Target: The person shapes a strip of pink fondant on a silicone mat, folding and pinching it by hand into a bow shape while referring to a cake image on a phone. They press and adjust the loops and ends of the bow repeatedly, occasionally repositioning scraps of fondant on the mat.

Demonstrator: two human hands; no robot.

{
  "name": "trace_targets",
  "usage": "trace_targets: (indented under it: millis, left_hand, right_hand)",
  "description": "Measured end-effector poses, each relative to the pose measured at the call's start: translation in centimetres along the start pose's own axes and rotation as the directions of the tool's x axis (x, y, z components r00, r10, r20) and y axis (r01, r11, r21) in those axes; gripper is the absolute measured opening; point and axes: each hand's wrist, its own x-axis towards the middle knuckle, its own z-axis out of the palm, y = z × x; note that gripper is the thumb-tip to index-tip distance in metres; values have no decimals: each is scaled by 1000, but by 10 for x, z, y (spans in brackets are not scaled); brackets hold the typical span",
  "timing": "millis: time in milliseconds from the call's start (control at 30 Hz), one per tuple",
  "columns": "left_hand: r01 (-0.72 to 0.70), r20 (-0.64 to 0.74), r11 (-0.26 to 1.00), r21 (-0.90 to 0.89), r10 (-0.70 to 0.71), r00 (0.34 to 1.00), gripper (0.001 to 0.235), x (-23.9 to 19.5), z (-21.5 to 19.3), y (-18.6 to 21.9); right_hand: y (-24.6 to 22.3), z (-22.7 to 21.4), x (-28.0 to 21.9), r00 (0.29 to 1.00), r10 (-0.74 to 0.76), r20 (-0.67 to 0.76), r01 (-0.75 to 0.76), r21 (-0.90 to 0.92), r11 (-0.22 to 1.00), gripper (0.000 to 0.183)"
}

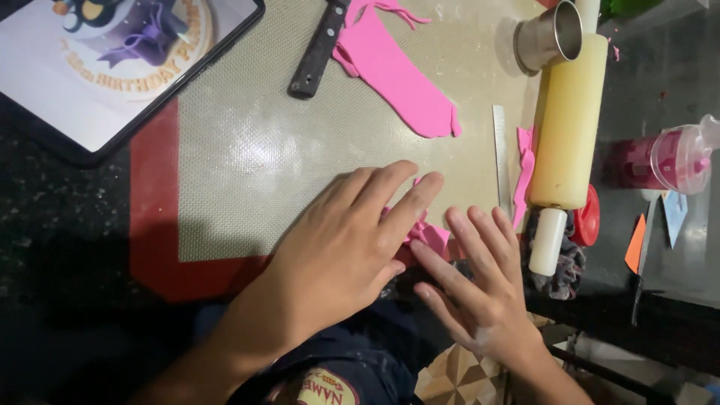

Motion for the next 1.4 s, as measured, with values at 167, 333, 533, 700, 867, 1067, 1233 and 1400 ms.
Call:
trace_targets:
  millis: [167,333,533,700,867,1067,1233,1400]
  left_hand:
    - [11,-5,1000,-28,-11,1000,90,-1,0,-1]
    - [13,-2,999,-31,-14,1000,88,1,-1,0]
    - [13,-17,1000,-16,-13,1000,86,2,-5,3]
    - [17,-37,1000,-23,-18,999,84,3,-4,4]
    - [8,-39,999,-52,-10,999,83,3,-5,4]
    - [12,-28,996,-90,-15,999,82,3,-3,2]
    - [9,-15,998,-66,-10,1000,83,4,-3,2]
    - [2,11,999,-41,-1,1000,83,5,-3,2]
  right_hand:
    - [-9,5,7,995,96,20,-95,-14,995,51]
    - [-21,12,2,990,142,13,-141,-21,990,53]
    - [-27,17,-5,973,230,-32,-230,-29,973,52]
    - [-24,19,-7,977,190,-98,-197,-63,978,49]
    - [-21,21,-13,985,134,-112,-140,-54,989,42]
    - [-17,21,-8,952,285,-106,-286,14,958,46]
    - [-12,28,-14,977,185,-101,-193,-78,978,45]
    - [-6,29,-15,988,64,-141,-92,-204,975,42]
